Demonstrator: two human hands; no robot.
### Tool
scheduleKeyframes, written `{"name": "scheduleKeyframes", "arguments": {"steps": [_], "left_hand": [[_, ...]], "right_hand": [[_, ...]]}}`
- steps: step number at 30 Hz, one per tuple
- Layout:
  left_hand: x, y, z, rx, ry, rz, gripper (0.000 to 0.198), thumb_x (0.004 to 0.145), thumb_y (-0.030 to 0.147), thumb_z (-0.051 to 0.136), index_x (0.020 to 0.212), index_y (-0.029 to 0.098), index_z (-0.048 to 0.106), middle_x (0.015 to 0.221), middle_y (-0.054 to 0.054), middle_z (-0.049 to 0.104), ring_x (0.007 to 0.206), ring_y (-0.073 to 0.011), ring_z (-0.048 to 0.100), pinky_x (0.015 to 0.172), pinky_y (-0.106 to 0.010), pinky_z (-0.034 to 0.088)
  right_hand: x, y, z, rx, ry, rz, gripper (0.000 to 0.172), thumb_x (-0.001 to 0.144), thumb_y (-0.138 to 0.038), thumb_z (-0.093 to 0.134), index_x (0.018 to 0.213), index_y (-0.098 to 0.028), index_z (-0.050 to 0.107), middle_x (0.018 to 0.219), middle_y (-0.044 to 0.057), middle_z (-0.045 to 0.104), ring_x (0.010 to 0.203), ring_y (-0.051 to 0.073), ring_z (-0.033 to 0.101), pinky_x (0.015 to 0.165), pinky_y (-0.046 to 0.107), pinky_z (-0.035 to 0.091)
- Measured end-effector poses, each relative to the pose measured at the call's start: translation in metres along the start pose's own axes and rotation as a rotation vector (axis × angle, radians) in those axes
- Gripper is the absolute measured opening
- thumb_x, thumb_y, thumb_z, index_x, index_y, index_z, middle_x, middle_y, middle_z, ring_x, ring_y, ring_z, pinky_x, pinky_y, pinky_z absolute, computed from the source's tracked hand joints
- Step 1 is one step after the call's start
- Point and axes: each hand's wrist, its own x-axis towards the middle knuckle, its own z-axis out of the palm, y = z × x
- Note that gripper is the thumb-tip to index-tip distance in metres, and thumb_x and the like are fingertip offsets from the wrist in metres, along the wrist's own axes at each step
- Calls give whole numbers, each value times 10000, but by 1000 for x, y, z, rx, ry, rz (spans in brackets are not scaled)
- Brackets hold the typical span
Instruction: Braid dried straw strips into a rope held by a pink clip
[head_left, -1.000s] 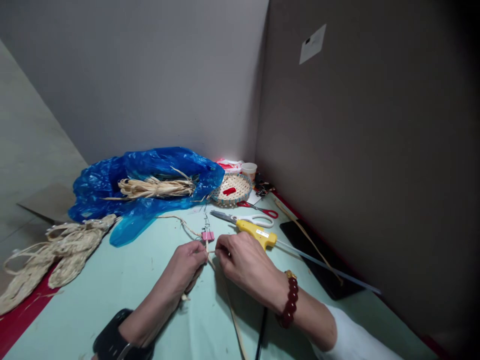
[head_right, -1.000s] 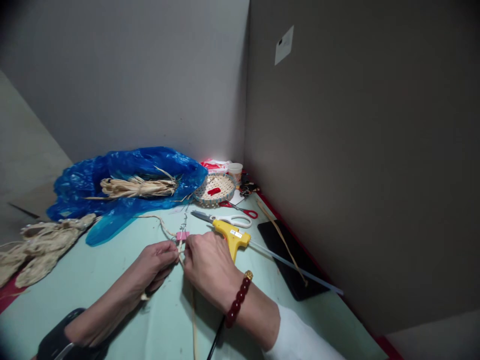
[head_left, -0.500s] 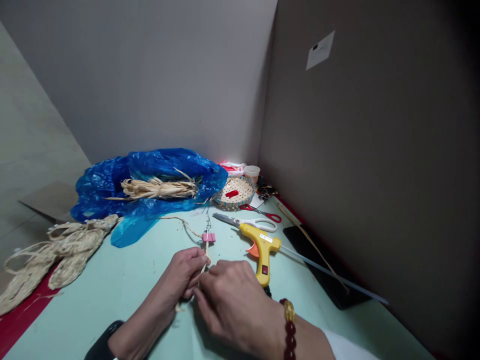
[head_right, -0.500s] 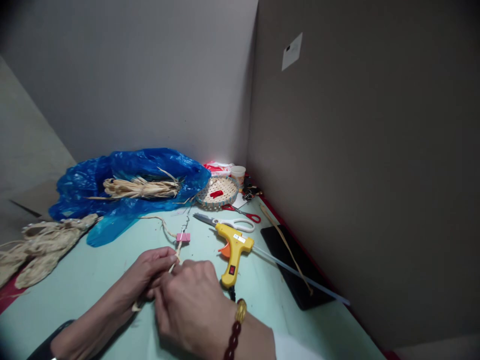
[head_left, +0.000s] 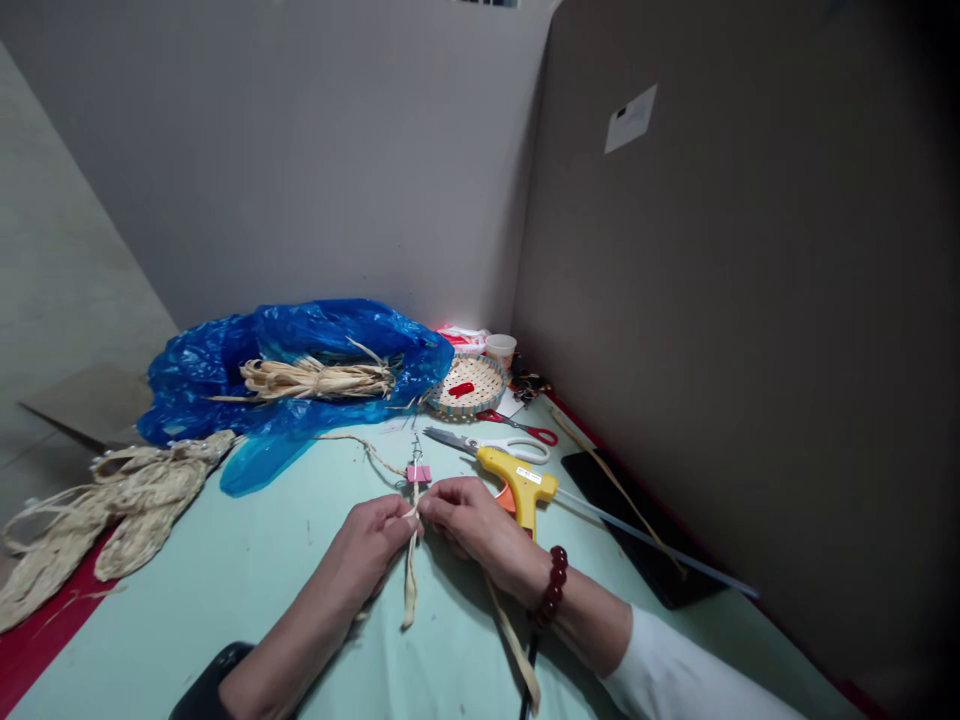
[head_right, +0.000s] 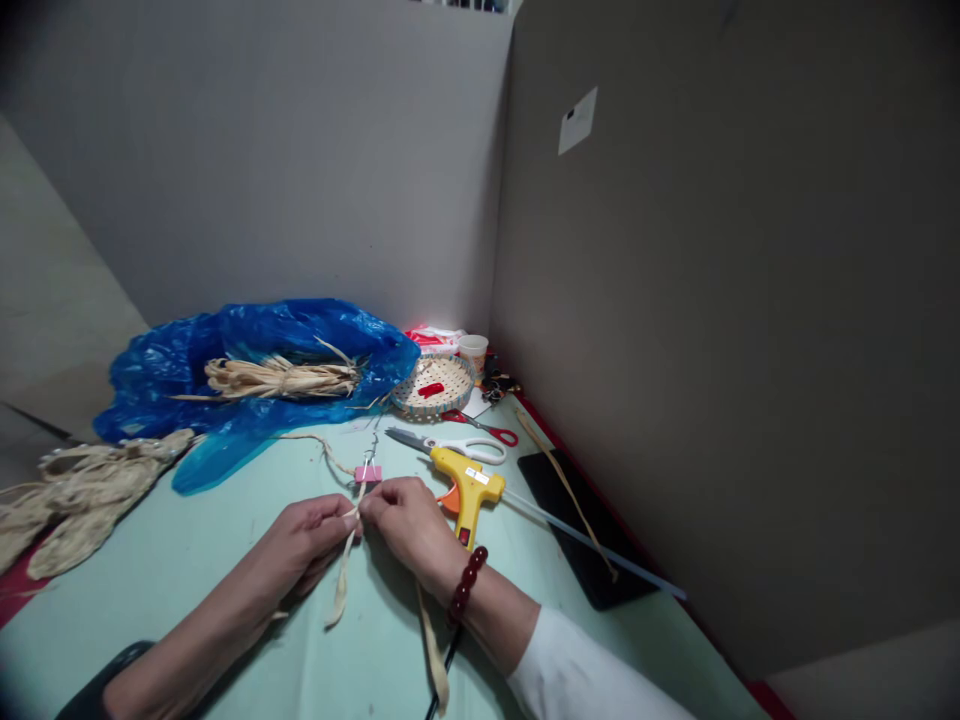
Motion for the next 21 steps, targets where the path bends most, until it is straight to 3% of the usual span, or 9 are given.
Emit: {"name": "scheduleKeyframes", "arguments": {"steps": [6, 12, 17, 21], "left_hand": [[-4, 7, -6, 236, 74, 112, 287, 793, 420, 470, 625, 192, 514, 574, 39, 440, 572, -141, 414, 518, -241, 293], [-23, 16, 6, 530, 167, 179, 271, 863, 317, 376, 645, 212, 499, 600, -11, 537, 606, -203, 484, 606, -314, 302], [-37, 14, 28, 1024, 46, 196, 333, 890, 143, 270, 969, 177, 592, 829, -127, 715, 742, -306, 673, 645, -374, 384], [-39, 13, 38, 1179, -37, 204, 394, 843, 40, 267, 1011, 149, 605, 880, -151, 722, 810, -338, 691, 660, -409, 424]], "right_hand": [[-1, 2, 1, -10, 105, -12, 137, 729, -173, 557, 626, -132, 637, 563, -18, 527, 536, 89, 401, 504, 209, 276], [-4, 3, 2, 11, 122, -22, 189, 740, -187, 560, 617, -131, 692, 552, 5, 577, 535, 101, 437, 513, 214, 296], [-8, -3, 0, 109, 57, 21, 179, 708, -161, 553, 654, -112, 716, 520, -9, 544, 480, 83, 389, 470, 201, 282], [-10, -9, -1, 199, -3, 50, 199, 718, -171, 532, 641, -99, 701, 582, 17, 600, 502, 80, 417, 489, 191, 313]]}}
